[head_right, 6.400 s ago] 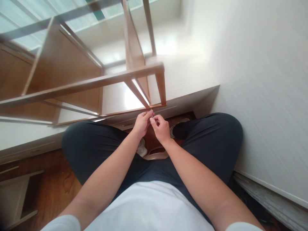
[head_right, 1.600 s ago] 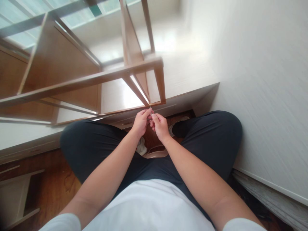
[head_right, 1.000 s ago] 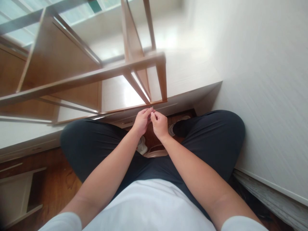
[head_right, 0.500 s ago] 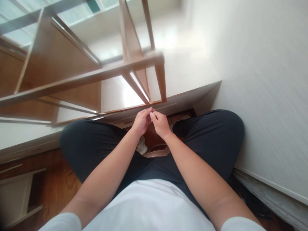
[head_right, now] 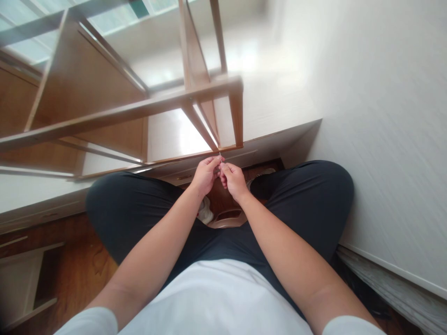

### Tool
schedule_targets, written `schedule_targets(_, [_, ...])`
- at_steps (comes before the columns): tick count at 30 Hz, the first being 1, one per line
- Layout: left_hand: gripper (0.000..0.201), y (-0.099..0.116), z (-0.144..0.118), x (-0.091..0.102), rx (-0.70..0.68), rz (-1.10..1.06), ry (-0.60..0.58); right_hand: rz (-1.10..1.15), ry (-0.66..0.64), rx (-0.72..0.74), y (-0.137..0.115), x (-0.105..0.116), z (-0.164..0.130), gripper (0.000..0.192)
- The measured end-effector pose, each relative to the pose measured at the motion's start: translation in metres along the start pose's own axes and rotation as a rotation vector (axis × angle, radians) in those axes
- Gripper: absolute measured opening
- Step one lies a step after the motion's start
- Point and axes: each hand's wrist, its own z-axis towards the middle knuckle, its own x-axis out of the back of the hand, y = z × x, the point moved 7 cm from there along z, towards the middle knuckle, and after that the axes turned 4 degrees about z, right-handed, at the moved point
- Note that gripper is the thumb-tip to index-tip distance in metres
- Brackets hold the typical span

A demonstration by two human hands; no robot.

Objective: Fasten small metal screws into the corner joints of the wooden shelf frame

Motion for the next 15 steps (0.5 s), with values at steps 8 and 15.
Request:
schedule_targets(8, [0.035,-0.002,-0.003,-0.001,0.018,0.036,0.003,0.219,-0.087,-0.128,0.01,-0.009,-0.002,0.045])
schedule_targets(15, [0.035,0.0,-0.004,-0.001,0.037,0.082,0.012,0.377,-0.169,-0.233,0.01,-0.017,-0.004,0.044])
